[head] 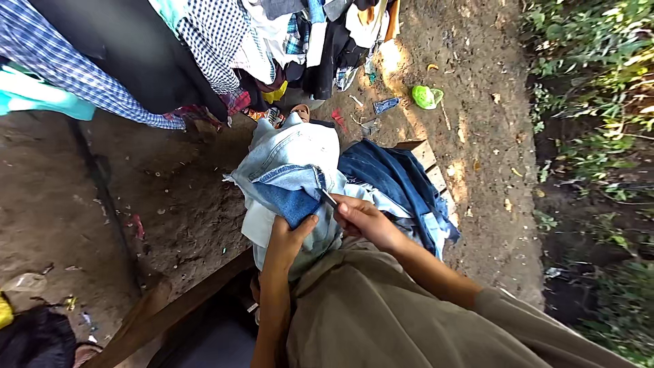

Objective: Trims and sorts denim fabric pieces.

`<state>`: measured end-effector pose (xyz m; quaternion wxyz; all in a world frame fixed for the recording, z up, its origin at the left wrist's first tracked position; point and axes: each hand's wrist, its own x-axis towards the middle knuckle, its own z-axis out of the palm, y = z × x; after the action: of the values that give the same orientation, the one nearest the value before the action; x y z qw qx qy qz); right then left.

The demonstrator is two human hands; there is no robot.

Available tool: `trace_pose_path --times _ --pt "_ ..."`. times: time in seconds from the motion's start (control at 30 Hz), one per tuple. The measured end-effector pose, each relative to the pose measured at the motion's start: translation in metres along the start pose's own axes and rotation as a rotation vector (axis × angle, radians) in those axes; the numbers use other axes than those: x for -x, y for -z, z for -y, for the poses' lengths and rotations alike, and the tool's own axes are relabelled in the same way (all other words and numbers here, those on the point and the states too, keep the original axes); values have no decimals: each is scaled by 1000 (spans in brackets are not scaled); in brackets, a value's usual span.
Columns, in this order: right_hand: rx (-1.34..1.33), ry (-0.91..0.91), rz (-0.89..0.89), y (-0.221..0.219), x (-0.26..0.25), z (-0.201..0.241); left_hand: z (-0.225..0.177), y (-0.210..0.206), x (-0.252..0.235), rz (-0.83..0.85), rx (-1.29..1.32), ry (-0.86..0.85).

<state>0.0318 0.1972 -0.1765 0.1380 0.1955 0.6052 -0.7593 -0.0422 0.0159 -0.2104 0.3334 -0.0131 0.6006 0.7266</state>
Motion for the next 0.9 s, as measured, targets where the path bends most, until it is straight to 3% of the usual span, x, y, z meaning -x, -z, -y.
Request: trace_pose_path --times 0.07,0.17,0.43,0.6,0.7,0.77,0.83,0.9 --pt "316 177 -47 1 6 -7 0 0 0 6 -20 -1" --pt "626 244 -117 1 13 -16 0 0 0 14 -30 -11" --pt "822 349 -295 -11 -3 -27 5 0 1 64 -121 -66" --pt "749 387 -270 -6 3 -35 4 2 3 53 -59 -77" --pt "716 428 -285 -5 0 -37 9 2 1 96 -160 -134" --pt "465 401 -262 -7 -4 -33 12 1 1 118 -281 -173" --pt "29 186 -174 -9 -5 -19 10 0 3 100 -329 -168" --pt "-228 -31 -43 -1 -5 -7 9 0 6 75 -303 -157"
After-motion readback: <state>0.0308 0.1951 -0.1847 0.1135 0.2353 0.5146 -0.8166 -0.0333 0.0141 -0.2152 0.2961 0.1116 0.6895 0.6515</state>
